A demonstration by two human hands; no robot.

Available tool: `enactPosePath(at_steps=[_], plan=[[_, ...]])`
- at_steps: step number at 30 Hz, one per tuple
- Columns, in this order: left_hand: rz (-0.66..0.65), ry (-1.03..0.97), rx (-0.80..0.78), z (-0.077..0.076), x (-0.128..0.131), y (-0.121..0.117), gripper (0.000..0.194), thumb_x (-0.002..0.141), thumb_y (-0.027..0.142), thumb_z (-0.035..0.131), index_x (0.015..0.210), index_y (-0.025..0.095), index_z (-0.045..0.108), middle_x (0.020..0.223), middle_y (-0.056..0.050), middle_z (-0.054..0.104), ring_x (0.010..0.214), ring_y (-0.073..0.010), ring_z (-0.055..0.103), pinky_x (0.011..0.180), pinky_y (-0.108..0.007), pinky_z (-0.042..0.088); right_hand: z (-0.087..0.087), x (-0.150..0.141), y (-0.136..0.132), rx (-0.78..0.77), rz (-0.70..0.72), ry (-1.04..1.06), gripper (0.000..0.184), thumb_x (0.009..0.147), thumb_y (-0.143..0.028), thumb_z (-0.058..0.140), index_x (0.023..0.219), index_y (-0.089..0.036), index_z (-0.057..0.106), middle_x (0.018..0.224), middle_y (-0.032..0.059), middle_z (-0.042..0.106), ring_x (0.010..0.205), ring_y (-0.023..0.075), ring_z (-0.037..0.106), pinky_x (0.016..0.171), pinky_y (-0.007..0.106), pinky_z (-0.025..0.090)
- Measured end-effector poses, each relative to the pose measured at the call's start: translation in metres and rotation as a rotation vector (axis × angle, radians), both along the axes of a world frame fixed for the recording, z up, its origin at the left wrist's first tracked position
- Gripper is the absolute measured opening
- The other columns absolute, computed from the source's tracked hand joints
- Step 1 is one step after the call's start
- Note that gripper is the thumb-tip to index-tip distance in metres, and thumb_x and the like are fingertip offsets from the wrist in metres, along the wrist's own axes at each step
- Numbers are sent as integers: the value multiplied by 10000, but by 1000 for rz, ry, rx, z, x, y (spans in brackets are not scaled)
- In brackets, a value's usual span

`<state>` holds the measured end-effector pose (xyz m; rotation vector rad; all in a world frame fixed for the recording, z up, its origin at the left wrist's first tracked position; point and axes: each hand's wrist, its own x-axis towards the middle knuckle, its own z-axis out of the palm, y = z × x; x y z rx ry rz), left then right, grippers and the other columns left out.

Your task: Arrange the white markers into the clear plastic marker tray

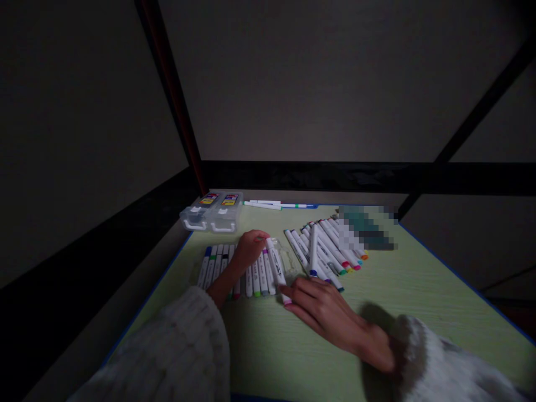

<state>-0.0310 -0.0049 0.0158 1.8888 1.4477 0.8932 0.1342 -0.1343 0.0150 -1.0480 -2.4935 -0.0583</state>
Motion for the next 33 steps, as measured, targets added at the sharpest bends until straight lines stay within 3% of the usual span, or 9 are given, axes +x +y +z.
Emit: enactPosePath(at_steps=[15,26,33], plan=[[-17,7,7,-1,2,1,238,667,91,498,845,93,656,825,-60,679,748,-146,603,709,-249,475,-3,-3,3,-100,-72,13,284,895,-305,380,1086,-177,547,884,61,599,763,181,566,642,320,452],[-3,-95,26,-4,1,4,219,656,73,484,806,118,637,813,-38,675,728,-130,601,687,-231,478,-2,-5,4,-128,-84,23,321,895,-291,380,1164,-177,513,912,70,600,777,184,573,649,320,476],[16,-43,38,-10,3,7,249,645,64,515,865,107,625,827,-45,655,710,-129,588,659,-230,480,-3,-7,6,-163,-106,32,327,895,-286,377,1178,-175,498,920,70,585,805,186,573,667,322,487]])
